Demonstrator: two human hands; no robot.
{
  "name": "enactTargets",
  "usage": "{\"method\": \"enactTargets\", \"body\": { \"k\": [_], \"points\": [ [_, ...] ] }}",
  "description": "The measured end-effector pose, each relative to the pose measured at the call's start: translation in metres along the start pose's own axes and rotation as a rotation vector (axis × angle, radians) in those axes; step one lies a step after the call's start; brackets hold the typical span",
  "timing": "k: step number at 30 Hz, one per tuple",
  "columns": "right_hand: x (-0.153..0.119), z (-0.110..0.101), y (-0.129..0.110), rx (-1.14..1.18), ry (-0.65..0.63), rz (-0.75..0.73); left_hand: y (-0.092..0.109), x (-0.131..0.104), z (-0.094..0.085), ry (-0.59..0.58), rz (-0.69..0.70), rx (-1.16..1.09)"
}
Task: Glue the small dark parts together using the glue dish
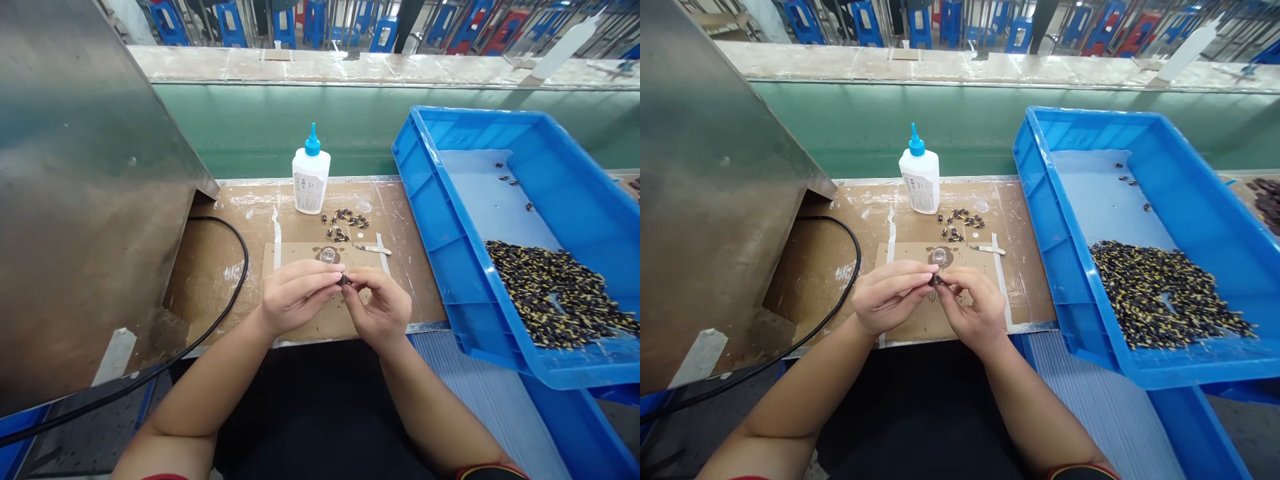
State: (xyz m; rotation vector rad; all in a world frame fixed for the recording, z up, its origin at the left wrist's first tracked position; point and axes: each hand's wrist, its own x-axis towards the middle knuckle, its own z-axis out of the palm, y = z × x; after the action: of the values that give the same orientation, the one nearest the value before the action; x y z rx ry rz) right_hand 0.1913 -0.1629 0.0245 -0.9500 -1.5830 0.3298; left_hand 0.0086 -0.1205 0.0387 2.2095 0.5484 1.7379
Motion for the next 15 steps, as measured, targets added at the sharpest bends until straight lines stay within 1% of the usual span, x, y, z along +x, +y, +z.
{"method": "enactTargets", "body": {
  "k": [11,15],
  "points": [
    [0.0067,-0.0009,0.0015,-0.14,0.038,-0.178,0.0004,-0.0033,-0.0024,-0.048,0.033,0.001],
    [0.008,-0.0017,0.0006,-0.164,0.031,-0.205,0.0,-0.0019,-0.0011,-0.031,0.035,0.023]
  ]
}}
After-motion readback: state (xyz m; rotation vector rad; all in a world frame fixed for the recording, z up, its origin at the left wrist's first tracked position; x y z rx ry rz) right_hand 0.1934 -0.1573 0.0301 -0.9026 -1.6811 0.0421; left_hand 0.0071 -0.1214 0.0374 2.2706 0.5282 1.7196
